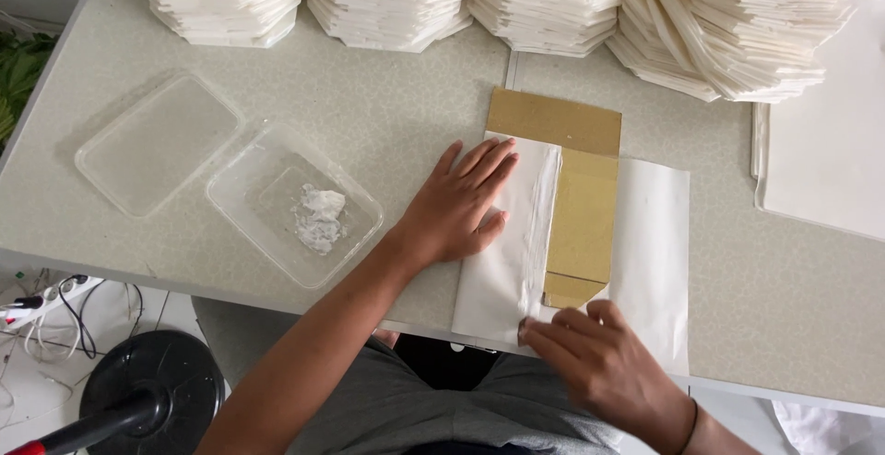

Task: Folding and gluing paper bags with cardboard inserts at a packaging station.

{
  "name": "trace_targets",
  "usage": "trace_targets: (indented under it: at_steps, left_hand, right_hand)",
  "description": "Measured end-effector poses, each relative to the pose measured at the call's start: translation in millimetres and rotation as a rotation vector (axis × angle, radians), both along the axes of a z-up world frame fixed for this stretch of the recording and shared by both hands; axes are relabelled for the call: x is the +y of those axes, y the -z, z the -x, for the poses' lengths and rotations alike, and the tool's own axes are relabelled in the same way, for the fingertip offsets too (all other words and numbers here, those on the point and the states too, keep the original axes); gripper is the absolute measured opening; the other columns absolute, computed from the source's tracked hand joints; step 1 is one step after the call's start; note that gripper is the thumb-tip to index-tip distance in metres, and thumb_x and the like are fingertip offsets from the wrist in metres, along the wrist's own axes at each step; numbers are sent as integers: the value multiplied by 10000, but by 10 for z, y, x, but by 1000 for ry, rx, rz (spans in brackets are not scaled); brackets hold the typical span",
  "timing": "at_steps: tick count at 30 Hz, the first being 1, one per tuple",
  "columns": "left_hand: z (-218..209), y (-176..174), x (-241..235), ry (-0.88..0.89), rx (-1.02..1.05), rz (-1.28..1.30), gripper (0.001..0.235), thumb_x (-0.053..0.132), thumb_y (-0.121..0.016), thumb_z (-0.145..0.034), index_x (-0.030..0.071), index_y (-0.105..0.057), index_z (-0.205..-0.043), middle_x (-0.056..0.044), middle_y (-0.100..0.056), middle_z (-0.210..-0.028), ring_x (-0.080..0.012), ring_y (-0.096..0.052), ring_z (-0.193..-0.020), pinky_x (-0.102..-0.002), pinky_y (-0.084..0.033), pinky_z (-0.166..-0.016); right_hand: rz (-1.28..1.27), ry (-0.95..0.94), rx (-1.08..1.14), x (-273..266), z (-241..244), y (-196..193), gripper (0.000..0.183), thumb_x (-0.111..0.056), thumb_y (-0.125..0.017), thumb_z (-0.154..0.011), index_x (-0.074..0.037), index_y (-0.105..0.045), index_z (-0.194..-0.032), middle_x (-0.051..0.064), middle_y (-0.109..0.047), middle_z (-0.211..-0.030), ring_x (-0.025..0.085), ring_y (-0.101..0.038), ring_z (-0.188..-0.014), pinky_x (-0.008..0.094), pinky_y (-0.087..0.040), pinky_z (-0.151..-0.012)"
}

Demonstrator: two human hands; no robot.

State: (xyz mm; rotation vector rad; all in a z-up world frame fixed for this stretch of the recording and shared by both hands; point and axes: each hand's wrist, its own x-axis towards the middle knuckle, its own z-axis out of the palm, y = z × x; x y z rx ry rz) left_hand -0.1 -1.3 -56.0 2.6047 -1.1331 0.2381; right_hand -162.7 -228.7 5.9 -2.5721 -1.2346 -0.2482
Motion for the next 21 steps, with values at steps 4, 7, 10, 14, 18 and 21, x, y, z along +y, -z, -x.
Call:
trace_targets:
  at_steps: [4, 7, 10, 14, 18, 21]
  left_hand:
    - [4, 25, -1, 0, -7, 13, 681, 393, -513, -990, 25, -399, -1552, -116, -301, -1674, -258, -289, -1530, -534, -229, -1227]
    - [1, 15, 5, -3, -39, 21, 681, 390, -519, -979, 23, -420, -1544, -121, -325, -1665, -261, -311, -1520, -530, -241, -1221]
    - [29, 2, 0, -6, -49, 50, 677, 365, -528, -959, 16, -442, -1533, -125, -352, -1655, -262, -330, -1517, -529, -251, -1222]
    - [36, -7, 4, -12, -52, 66, 671, 352, -519, -960, 16, -444, -1536, -120, -351, -1659, -260, -326, -1527, -529, -240, -1233]
    - [20, 4, 8, -4, -78, 67, 668, 367, -546, -959, 8, -467, -1516, -131, -384, -1635, -269, -364, -1497, -530, -291, -1197]
    - [12, 0, 19, 5, -31, 25, 686, 401, -521, -986, 22, -414, -1547, -126, -324, -1662, -262, -305, -1526, -534, -253, -1218]
  right_hand:
    - [-43, -73, 159, -19, 53, -92, 500, 161, -481, -744, -56, -656, -1159, 54, -736, -1111, 215, -641, -847, 380, -377, -749]
    - [-153, -42, 213, 11, -39, -229, 384, 120, -529, -831, -115, -691, -1087, -6, -781, -1020, 162, -690, -796, 358, -377, -747]
    - [-164, 71, 104, 10, -178, -267, 344, 88, -574, -887, -159, -699, -1092, -44, -764, -945, 130, -696, -796, 342, -365, -743]
    - [-174, 73, 31, 76, -317, -333, 288, 41, -539, -941, -151, -695, -1089, -32, -727, -952, 139, -664, -820, 338, -325, -746]
    - [-340, -17, 277, 66, -274, -721, 236, -45, -638, -929, -149, -718, -1126, -101, -802, -969, 106, -713, -801, 316, -376, -795]
    - [-511, 72, 203, 24, -303, -767, 237, 55, -694, -831, -112, -746, -990, -43, -840, -905, 73, -794, -728, 295, -427, -816]
